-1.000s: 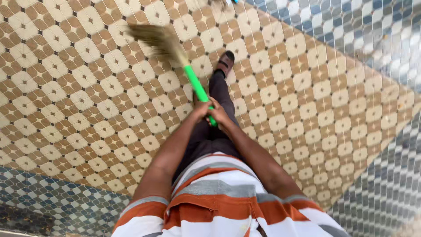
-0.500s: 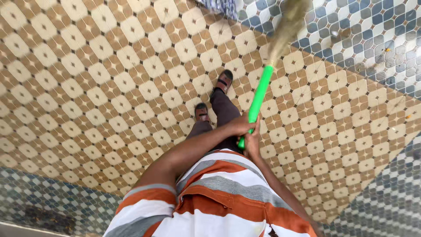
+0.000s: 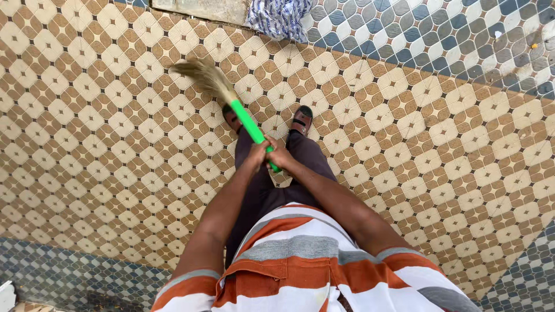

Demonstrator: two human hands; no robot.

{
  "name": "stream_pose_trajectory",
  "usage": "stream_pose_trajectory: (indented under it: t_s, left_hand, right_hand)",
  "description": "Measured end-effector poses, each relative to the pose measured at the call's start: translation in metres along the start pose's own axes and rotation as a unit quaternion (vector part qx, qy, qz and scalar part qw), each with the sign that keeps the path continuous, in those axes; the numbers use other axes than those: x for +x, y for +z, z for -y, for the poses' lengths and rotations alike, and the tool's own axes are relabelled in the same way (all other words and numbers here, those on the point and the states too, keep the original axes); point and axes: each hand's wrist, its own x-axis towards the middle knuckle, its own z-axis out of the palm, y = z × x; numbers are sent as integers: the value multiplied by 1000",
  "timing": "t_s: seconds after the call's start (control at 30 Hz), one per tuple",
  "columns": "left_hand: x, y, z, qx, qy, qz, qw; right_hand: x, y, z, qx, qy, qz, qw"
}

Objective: The person sweeps the floor using a broom, collecting debris and moving across the room.

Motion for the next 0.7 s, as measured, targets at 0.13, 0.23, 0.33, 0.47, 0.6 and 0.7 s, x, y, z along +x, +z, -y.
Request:
stream_pose_trajectory:
  t_s: [0.13, 0.23, 0.33, 0.47, 0.6, 0.7]
  left_hand:
    - [40, 57, -5, 221, 9, 96, 970]
    - [42, 123, -10, 303, 75, 138, 940]
    - [28, 162, -23, 248, 130, 335, 900]
    - [-23, 157, -36, 388, 41, 311, 867]
    - [-84, 91, -26, 335, 164, 301, 878]
    - [-91, 37, -21, 328, 54, 180, 926]
  right_hand:
    - [-2, -27, -50, 234, 10, -123, 964]
    - [-41, -55, -63, 277, -6, -214, 937]
    - [-75, -61, -51, 322, -12, -289, 901]
    - [-126, -31, -27, 296, -22, -353, 887]
    - [-151, 18, -13, 212, -106, -301, 924]
    - [-140, 40, 6, 158, -116, -206, 959]
